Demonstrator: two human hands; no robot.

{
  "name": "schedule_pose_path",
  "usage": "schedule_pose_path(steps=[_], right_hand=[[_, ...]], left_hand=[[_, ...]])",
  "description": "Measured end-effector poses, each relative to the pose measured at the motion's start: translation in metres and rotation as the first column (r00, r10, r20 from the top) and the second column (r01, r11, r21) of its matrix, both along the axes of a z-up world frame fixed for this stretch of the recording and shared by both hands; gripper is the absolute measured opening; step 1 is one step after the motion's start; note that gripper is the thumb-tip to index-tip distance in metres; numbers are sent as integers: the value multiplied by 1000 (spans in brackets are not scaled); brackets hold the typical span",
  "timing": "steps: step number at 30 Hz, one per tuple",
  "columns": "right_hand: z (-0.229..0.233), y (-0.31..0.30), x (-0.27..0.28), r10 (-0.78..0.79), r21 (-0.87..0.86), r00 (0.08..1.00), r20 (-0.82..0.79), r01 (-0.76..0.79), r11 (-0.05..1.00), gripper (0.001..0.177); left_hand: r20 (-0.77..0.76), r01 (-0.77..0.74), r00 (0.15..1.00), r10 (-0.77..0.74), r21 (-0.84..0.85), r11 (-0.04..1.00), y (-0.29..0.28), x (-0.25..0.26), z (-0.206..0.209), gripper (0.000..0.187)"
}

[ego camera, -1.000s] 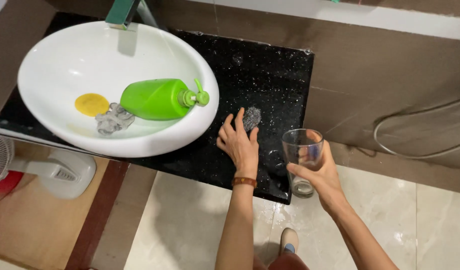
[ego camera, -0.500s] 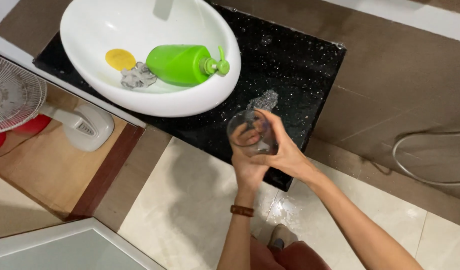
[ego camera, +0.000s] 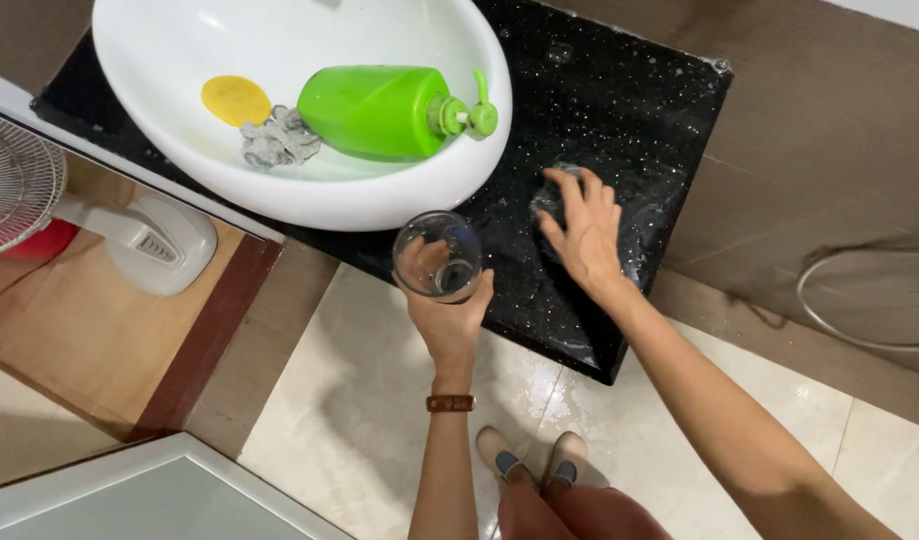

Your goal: Scrubbing and rinsing a bathroom sink and countertop using a sponge and water.

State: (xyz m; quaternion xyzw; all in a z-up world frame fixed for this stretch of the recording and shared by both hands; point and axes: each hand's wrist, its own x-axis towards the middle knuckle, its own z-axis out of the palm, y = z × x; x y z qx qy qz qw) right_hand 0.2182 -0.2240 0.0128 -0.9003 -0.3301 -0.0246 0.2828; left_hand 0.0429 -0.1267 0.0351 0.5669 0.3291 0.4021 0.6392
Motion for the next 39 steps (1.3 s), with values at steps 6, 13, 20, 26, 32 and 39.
schedule_pose_path(steps=[6, 13, 20, 26, 32, 39], right_hand=[[26, -17, -14, 78, 265, 997, 23, -81, 961, 71], [4, 21, -45, 456, 119, 890, -2, -453, 884, 54], [-16, -3, 48, -50, 55, 991, 127, 43, 998, 68], [10, -43, -29, 189, 80, 981, 51, -192, 978, 53], [-2, -58, 32, -29, 50, 991, 133, 22, 998, 47], [17, -70, -27, 169, 85, 985, 29, -171, 982, 46]], left_hand=[[-72, 22, 997, -5, 249, 968, 11, 4, -14, 83], [1, 0, 1000, 0, 263, 965, 9, 2, -27, 87], [-157, 121, 985, -70, 350, 929, -9, 23, -27, 92], [-78, 128, 991, -113, 223, 966, -11, 50, -32, 88], [-102, 155, 986, -134, 240, 958, -13, 61, -29, 85], [-56, 194, 981, -186, 299, 934, -10, 88, -25, 83]])
